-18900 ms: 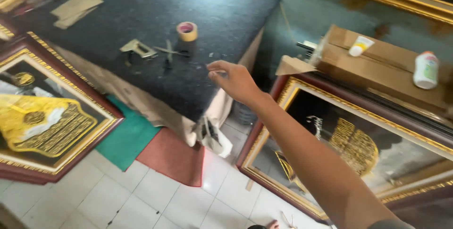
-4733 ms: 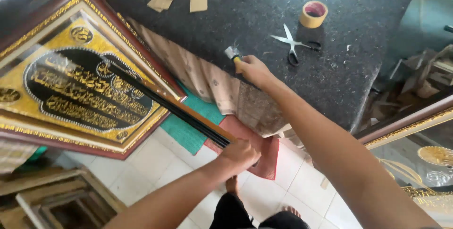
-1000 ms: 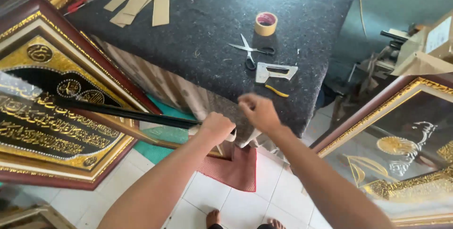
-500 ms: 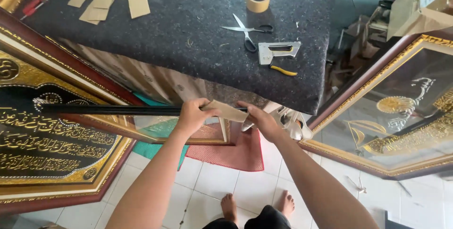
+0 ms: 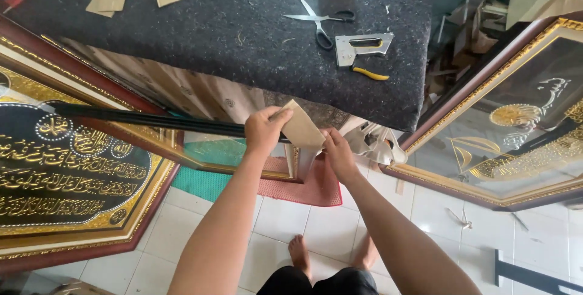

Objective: Attaching protective cardboard corners to picture frames using a staple gun and moving frames around the workshop.

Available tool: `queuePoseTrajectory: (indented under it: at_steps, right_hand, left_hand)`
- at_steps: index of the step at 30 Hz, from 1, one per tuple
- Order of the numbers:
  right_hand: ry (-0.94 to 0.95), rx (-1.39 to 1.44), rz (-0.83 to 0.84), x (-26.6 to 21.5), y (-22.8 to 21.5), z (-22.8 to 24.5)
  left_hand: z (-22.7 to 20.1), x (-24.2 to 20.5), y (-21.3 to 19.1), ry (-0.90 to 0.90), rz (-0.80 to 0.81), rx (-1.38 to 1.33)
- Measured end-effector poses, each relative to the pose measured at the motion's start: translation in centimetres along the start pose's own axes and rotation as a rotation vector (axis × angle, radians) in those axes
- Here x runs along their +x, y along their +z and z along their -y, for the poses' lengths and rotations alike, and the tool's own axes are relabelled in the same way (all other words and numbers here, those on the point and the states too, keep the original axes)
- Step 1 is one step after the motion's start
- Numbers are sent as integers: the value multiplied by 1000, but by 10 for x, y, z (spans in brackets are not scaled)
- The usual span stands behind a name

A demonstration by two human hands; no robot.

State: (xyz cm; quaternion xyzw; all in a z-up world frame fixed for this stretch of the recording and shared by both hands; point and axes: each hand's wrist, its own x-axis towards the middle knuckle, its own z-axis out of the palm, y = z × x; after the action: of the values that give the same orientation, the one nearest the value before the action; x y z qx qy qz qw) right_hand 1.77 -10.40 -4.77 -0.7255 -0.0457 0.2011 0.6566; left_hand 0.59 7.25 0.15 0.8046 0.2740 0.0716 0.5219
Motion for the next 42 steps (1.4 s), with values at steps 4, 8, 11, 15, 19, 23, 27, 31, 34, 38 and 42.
queuePoseTrajectory:
  at_steps: [4, 8, 11, 15, 19, 23, 27, 31, 34, 38, 42]
  right_hand:
    - [110, 328, -130, -14, 10, -3]
    - [-26, 31, -136, -8, 10, -41]
    - [-51, -9, -159, -6, 11, -48]
    - [-53, -207, -108, -7, 5, -42]
    - [-99, -415, -14, -27, 2, 15]
    - [-483, -915, 129, -3, -2, -1]
    - [-609, -1087, 229, 0, -4, 2]
    - [-674, -1147, 183, 2, -2, -19]
    - [-670, -1240, 181, 2, -4, -22]
    - [-753, -1353, 212, 2, -4, -9]
    - [-701, -912, 374, -21, -2, 20]
  left_hand:
    - [-7, -4, 6, -19, -21, 216]
    - [-14, -20, 3, -88, -9, 382]
    - [-19, -27, 3, -123, 0, 420]
    - [-22, -27, 9, -140, 42, 528]
    - [-31, -21, 13, -177, 159, 743]
    - [-28, -11, 17, -305, 273, 833]
    - [-25, -6, 21, -382, 369, 923]
    - [5, -21, 20, -124, 134, 753]
    - [34, -41, 14, 741, -6, 689]
    - [22, -82, -13, 795, 118, 864]
    - [56, -79, 5, 856, -127, 927]
